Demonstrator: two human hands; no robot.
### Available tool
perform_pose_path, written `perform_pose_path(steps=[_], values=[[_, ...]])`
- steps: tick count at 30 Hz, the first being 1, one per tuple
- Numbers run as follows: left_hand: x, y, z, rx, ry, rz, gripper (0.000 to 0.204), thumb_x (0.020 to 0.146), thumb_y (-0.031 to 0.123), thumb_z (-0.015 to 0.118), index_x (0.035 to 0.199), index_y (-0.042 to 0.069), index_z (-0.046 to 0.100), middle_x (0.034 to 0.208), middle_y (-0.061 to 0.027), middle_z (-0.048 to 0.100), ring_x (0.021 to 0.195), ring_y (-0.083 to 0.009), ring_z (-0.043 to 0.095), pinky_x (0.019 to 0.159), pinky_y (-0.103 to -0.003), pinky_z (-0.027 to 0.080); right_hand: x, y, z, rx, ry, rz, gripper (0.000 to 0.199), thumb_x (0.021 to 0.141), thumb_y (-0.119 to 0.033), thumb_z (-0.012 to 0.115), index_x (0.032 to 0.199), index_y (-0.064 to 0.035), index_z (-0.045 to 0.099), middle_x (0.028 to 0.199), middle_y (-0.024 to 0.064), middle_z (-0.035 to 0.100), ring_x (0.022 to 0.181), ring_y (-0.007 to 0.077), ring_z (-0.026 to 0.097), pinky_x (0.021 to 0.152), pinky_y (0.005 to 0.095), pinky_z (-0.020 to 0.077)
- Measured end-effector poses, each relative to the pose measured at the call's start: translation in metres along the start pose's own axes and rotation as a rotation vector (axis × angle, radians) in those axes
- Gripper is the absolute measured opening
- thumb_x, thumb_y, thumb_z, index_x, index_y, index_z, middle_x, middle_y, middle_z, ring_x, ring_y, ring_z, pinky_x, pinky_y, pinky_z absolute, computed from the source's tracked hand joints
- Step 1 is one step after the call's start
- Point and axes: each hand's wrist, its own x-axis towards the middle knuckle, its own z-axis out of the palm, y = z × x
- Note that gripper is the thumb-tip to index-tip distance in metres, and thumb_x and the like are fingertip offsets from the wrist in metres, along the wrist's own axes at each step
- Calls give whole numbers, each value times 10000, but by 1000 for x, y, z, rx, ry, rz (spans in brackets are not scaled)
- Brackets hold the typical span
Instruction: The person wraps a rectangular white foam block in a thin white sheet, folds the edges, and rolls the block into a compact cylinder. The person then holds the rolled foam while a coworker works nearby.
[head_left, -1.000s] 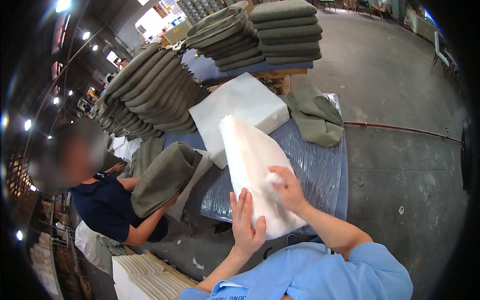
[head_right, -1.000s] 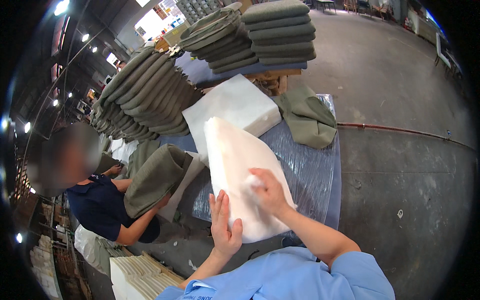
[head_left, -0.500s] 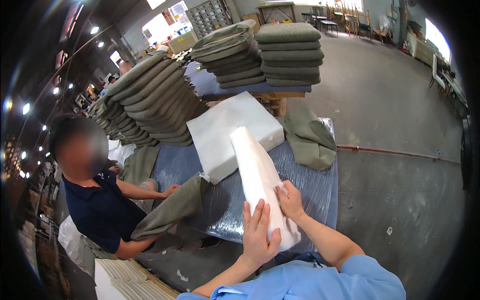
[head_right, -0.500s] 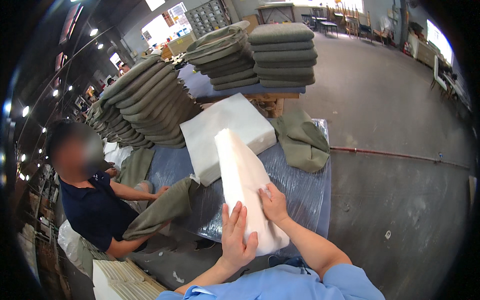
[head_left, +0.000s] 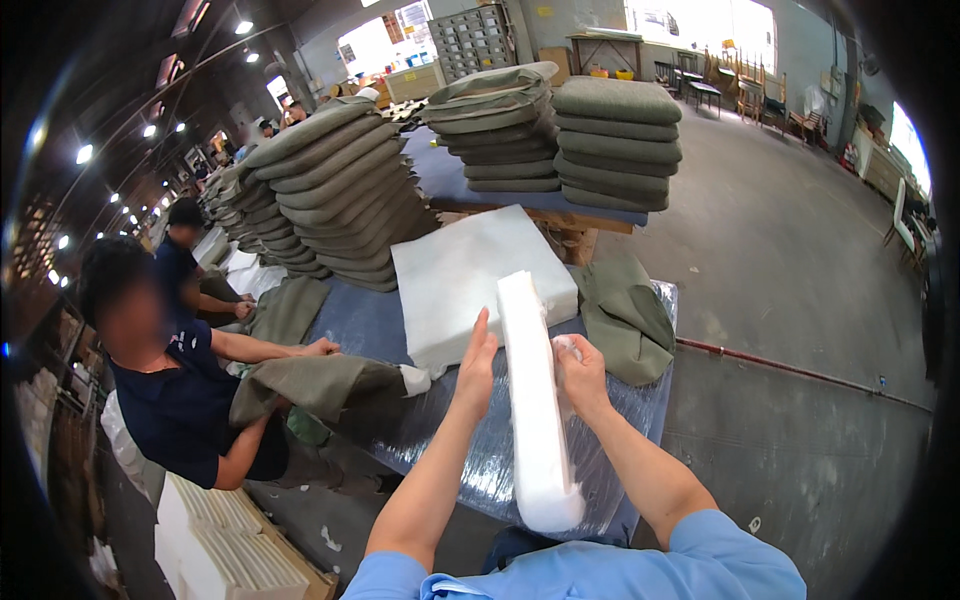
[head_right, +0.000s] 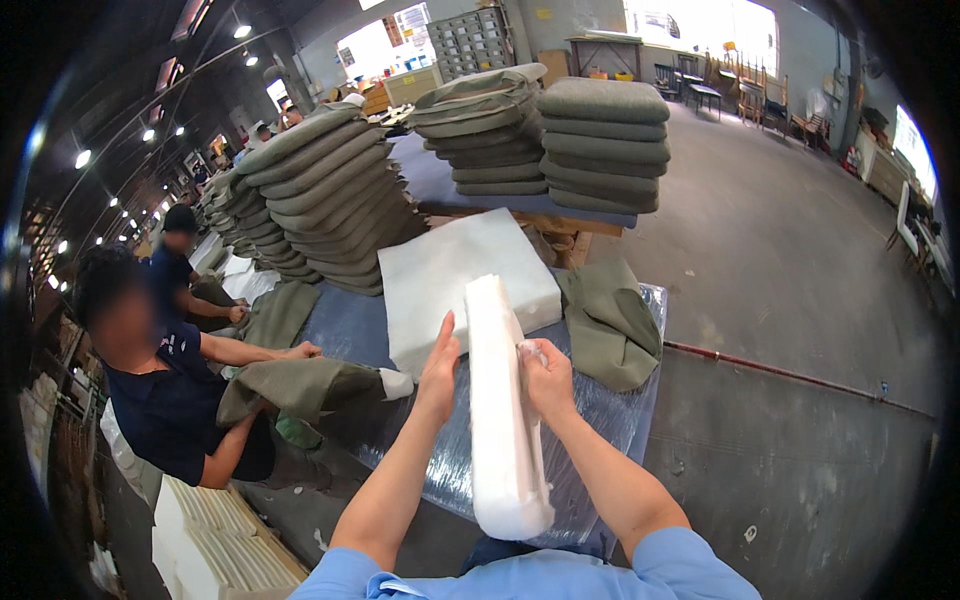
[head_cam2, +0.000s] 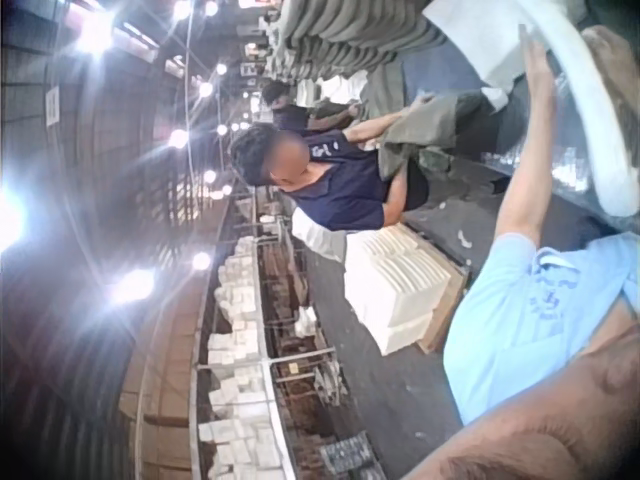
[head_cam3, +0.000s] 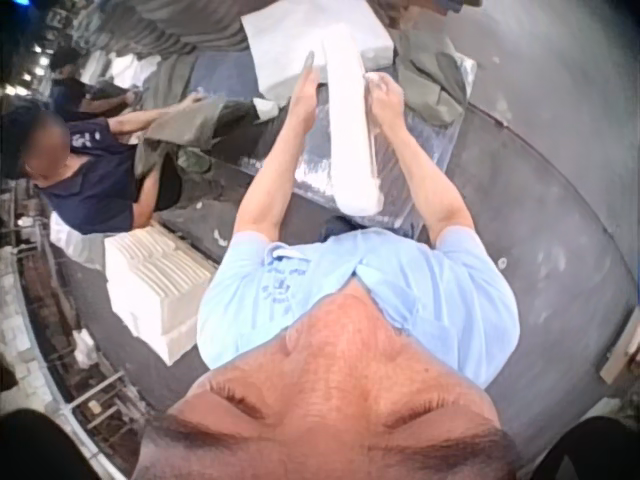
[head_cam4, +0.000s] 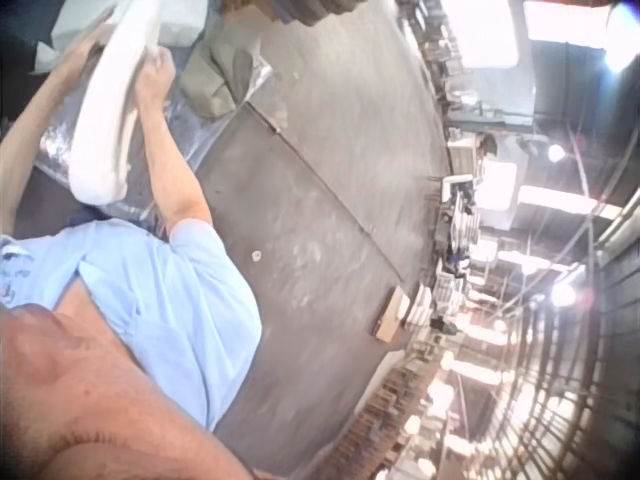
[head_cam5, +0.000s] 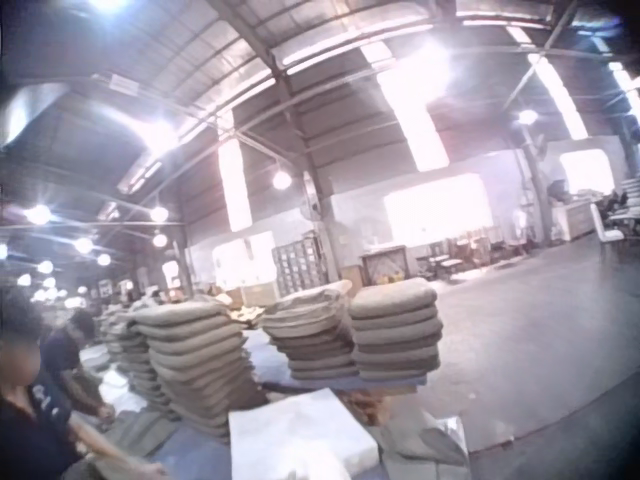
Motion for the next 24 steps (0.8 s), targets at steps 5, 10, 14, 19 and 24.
perform_pose_path(steps=[5, 10, 14, 19, 24], values=[[39, 8, 35, 84, -68, -15, 797, 1041, 167, 559, 1718, 171, 140, 1692, -165, 323, 1443, -244, 435, 1171, -327, 376, 37, -11, -13, 75, -67, 121, 526, 1103, -510, 511, 964, -36, 694, 896, 17, 686, 838, 118, 598, 769, 303, 484], [56, 5, 29, 315, -25, 65, 866, 1003, 136, 632, 1718, 177, 144, 1661, -174, 363, 1378, -254, 500, 1107, -339, 455, 39, -42, 6, -330, -140, 31, 611, 1063, -603, 531, 926, -22, 663, 892, 99, 701, 845, 221, 646, 774, 378, 498], [64, 7, 37, 423, 34, 57, 829, 993, 175, 662, 1696, 146, 222, 1617, -197, 396, 1362, -278, 517, 1116, -361, 460, 36, -73, 9, -615, -268, -13, 590, 1033, -594, 563, 954, -18, 664, 917, 220, 708, 905, 349, 687, 813, 435, 508], [78, 12, 28, 197, 82, 11, 703, 1003, 226, 667, 1632, 122, 370, 1474, -177, 520, 1268, -257, 574, 1037, -383, 513, 41, -50, 15, -415, -275, 43, 470, 1087, -454, 543, 1011, -16, 698, 938, 127, 736, 897, 231, 684, 820, 374, 510], [93, 10, 26, 149, 68, -22, 503, 1043, 230, 641, 1523, 165, 506, 1300, -112, 649, 1063, -190, 649, 881, -347, 572, 52, -10, 9, 110, -241, 256, 404, 1129, -343, 507, 1108, -5, 727, 1011, 8, 724, 941, 79, 612, 849, 286, 490]])
